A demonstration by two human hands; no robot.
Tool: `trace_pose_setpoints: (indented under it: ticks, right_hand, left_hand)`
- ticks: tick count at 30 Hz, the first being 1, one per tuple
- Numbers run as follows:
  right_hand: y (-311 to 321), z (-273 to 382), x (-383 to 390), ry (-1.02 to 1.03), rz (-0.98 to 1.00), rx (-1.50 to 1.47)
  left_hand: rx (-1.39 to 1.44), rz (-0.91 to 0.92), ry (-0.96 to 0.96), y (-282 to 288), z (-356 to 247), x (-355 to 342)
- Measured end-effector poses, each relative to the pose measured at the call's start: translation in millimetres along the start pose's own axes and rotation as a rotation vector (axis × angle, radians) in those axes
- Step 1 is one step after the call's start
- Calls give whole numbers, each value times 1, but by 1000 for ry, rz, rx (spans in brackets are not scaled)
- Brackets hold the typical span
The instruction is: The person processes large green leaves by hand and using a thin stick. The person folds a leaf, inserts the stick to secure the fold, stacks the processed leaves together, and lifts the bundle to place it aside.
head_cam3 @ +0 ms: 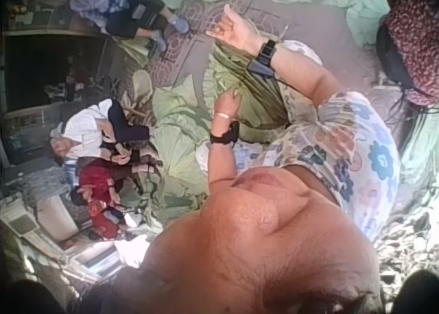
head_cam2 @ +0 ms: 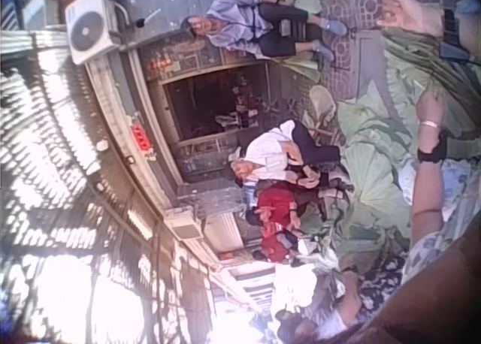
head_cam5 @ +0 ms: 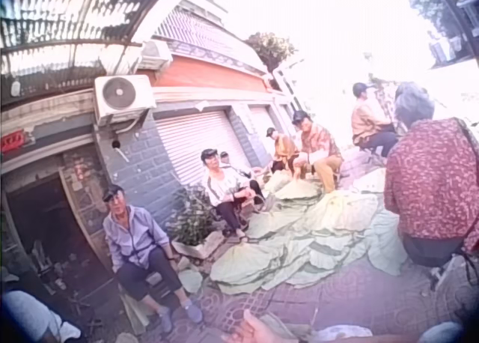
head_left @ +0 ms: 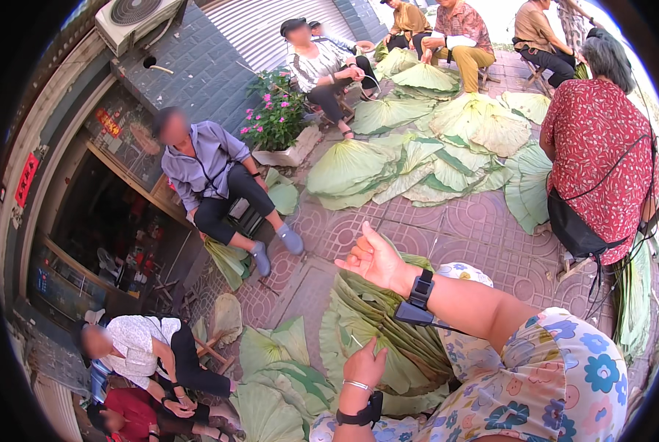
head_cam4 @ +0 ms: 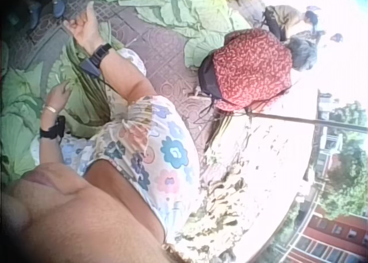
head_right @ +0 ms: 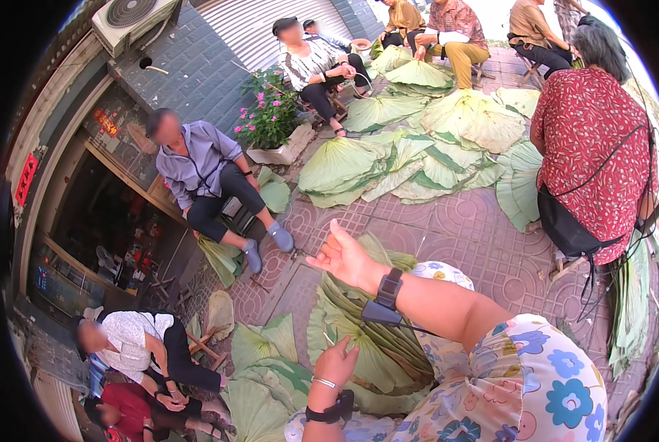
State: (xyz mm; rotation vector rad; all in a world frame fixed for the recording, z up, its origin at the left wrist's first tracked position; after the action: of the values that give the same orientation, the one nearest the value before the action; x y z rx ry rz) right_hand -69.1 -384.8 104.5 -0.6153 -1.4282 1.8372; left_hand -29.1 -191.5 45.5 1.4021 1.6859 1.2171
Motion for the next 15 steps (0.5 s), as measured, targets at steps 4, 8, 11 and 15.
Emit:
trace_pose_setpoints:
  ticks: [4, 8, 11, 15]
  right_hand:
    - [-4, 8, 0, 6, -15, -38]
    - [-6, 13, 0, 5, -36, -52]
    - [-7, 14, 0, -4, 5, -65]
    - [-6, 16, 1, 0, 12, -71]
  left_hand:
    - [8, 0, -3, 0, 0, -1]
    - [13, 0, -4, 0, 1, -3]
    - [-2, 10, 0, -1, 1, -3]
    - [1, 21, 7, -1, -2, -3]
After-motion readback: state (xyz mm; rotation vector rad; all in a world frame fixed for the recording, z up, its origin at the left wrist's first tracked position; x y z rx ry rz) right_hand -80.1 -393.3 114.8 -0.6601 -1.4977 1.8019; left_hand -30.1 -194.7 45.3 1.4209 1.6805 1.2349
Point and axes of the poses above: each hand's wrist, its own x-axis away from the middle knuckle, its own y-axis out of the back of the hand, z = x × y, the point moved 10 cm from there along -x, towards the middle knuckle, and after that the axes turned 9 degrees about -z, right-handed, at the moved point
